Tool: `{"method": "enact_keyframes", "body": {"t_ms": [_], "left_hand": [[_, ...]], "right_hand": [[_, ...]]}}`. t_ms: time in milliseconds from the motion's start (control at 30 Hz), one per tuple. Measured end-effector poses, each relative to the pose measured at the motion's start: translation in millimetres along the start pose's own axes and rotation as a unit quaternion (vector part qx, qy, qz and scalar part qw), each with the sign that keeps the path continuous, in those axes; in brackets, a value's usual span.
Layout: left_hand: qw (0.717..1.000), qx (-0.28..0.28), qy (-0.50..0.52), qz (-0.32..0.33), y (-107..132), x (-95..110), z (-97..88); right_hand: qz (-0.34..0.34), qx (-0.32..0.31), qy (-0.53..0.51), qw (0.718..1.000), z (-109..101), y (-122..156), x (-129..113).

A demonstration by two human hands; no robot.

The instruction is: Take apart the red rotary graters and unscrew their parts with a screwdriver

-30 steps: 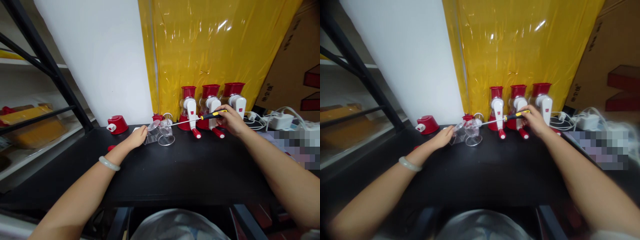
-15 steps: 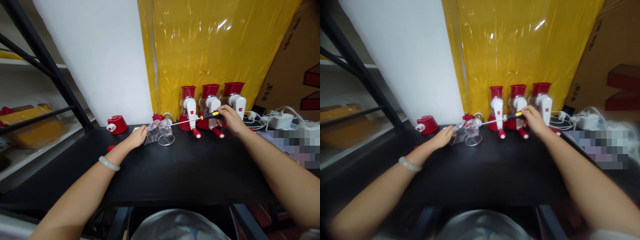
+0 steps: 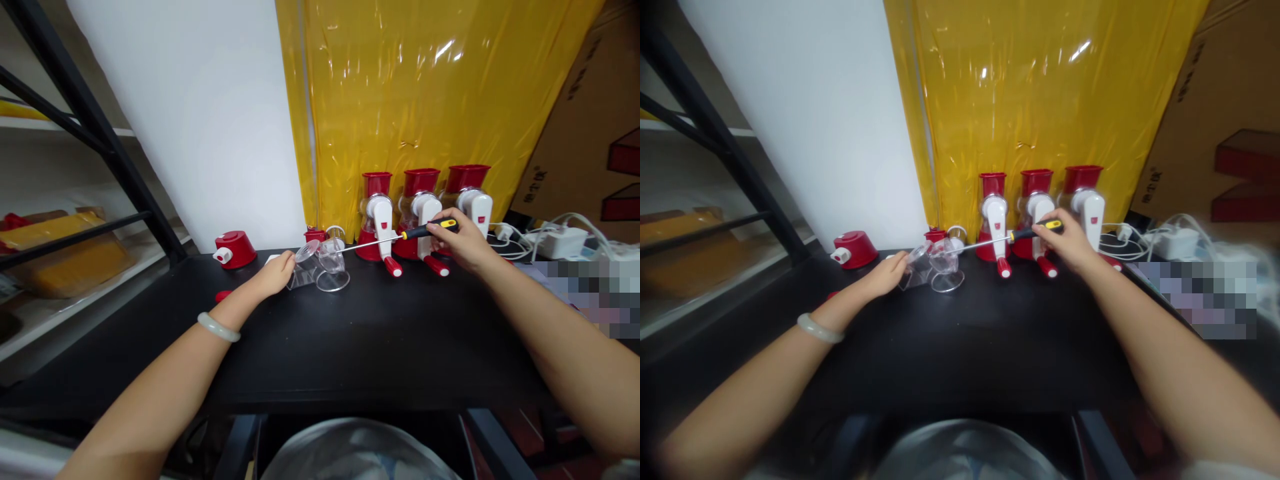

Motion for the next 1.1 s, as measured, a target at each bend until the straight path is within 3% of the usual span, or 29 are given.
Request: {"method": "enact_keyframes", "body": {"t_ms": [200, 300, 500, 633, 1100], "left_hand": [[1.000, 0.001, -0.004, -0.003, 0.4, 1.0, 0.0], [1.000, 0.001, -0.004, -0.001, 0.2, 0.0, 0.4], [1.000, 0.003, -0.003, 0.000, 0.3, -1.6, 0.7], [1.000, 0.003, -0.003, 0.004, 0.6, -0.9, 0.2], [1.000, 0.003, -0.001, 0.008, 0.1, -1.2, 0.6]], "right_hand": [[0.049, 0.012, -0.074, 0.996, 4.2, 4.2, -9.2], [0.058, -0.003, -0.054, 0.997, 3.5, 3.4, -8.7], [0.031, 0.008, 0.078, 0.996, -9.6, -2.8, 1.4], [0.005, -0.008, 0.113, 0.994, -13.5, -4.2, 5.2], [-0.025, -0.051, 0.034, 0.998, -7.8, 2.4, -8.4]]}}
Point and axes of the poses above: each hand's wrist, its own y-axis away from the middle knuckle, its own z-axis out of the palm, x = y × z, the point moved 4 cm from there along -y, towards the middle knuckle, and after that the axes turned 12 degrees about y, right-handed, at the moved point
